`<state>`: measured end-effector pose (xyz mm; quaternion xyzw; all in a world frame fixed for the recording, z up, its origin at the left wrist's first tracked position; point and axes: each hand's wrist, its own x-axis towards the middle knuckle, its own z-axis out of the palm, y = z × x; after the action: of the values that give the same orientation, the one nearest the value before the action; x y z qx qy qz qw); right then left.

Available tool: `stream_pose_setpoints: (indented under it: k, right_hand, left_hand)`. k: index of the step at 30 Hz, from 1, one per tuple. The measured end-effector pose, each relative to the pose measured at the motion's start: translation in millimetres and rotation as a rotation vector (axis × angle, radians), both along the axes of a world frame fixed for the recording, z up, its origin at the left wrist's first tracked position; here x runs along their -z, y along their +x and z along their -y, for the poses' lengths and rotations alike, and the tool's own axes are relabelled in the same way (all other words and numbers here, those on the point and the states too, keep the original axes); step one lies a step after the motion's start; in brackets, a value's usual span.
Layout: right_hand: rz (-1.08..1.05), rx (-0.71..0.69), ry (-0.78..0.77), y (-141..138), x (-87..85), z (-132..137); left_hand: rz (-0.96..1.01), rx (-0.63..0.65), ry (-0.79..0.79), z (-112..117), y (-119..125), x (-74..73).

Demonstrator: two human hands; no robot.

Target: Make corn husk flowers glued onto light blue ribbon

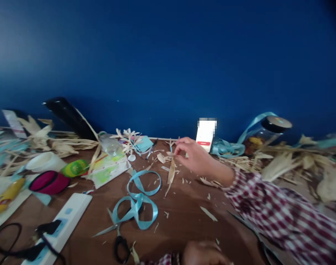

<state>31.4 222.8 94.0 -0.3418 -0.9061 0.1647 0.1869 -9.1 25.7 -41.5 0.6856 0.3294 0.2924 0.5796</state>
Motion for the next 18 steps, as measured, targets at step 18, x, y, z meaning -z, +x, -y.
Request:
stream_pose_setpoints:
  k: [18]
  right_hand:
    - [0.399, 0.418, -0.260, 108, 38.7, 123]
  left_hand:
    - [0.179, -0.506, -0.317, -3, -1, -36.6]
